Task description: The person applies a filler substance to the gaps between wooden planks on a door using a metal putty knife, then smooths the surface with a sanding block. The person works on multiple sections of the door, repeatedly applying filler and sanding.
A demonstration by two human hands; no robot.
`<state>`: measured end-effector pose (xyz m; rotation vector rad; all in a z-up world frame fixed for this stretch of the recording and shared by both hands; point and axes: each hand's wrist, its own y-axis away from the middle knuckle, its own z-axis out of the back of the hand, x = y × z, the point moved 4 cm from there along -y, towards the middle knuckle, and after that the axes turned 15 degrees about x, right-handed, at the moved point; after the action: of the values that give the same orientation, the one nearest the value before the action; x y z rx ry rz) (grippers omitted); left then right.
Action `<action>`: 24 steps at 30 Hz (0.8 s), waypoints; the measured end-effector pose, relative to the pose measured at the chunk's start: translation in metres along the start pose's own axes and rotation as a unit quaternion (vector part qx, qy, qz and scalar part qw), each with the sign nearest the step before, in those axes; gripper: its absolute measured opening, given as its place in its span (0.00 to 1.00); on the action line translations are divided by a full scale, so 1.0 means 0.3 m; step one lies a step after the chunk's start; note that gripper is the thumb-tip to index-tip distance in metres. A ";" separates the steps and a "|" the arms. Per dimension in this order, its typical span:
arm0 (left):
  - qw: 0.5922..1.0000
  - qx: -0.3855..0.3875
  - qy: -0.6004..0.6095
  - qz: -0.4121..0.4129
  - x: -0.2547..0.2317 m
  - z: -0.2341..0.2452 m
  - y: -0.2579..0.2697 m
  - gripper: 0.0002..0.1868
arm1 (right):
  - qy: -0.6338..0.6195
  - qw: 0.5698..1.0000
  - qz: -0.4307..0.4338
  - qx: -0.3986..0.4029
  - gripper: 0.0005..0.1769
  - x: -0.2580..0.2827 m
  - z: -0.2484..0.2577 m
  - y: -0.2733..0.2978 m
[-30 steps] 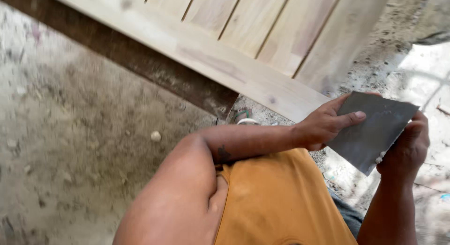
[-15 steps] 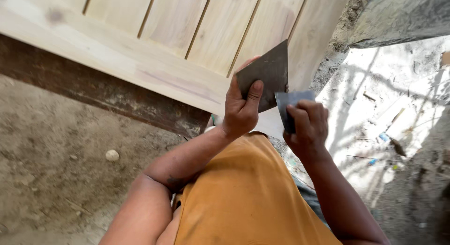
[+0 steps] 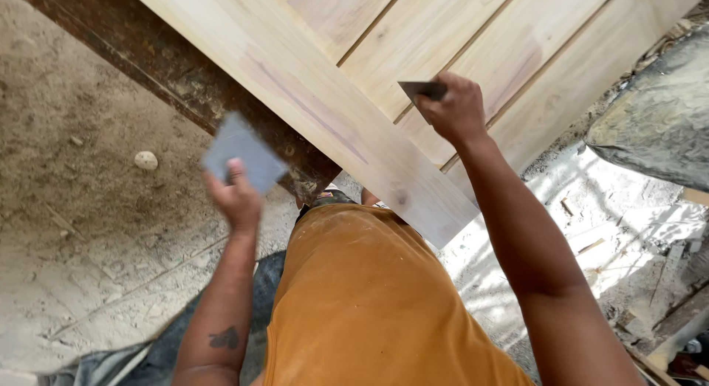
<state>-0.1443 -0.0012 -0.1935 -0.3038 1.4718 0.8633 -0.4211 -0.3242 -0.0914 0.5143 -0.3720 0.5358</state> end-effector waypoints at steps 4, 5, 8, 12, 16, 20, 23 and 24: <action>0.977 -0.155 -0.108 0.104 0.326 0.338 0.099 0.21 | -0.066 0.985 -0.105 0.122 0.15 0.000 -0.107 -0.133; 0.965 -0.178 -0.081 0.173 0.410 0.401 0.163 0.23 | -0.048 0.983 -0.118 0.131 0.14 0.010 -0.128 -0.145; 0.957 -0.165 -0.195 0.136 0.535 0.516 0.301 0.22 | -0.004 0.981 -0.132 0.140 0.13 0.018 -0.162 -0.170; 0.936 -0.168 -0.227 0.209 0.626 0.530 0.468 0.24 | -0.004 0.984 -0.131 0.121 0.14 -0.056 -0.123 -0.234; 0.924 -0.144 -0.163 0.315 0.668 0.469 0.521 0.29 | -0.014 0.977 -0.185 0.106 0.18 -0.212 -0.057 -0.327; 0.943 -0.090 -0.204 0.249 0.625 0.435 0.446 0.22 | 0.064 0.990 -0.124 0.021 0.18 -0.312 0.035 -0.384; 0.949 -0.088 -0.189 0.235 0.557 0.439 0.357 0.22 | 0.053 0.994 -0.095 0.008 0.13 -0.324 0.070 -0.356; 0.950 -0.092 -0.167 0.245 0.539 0.451 0.341 0.22 | 0.034 0.996 -0.076 0.026 0.14 -0.290 0.032 -0.343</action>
<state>-0.1329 0.2094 -0.2959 0.0822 1.1609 1.3842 -0.4343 -0.4392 -0.1612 0.5689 -0.2523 0.4148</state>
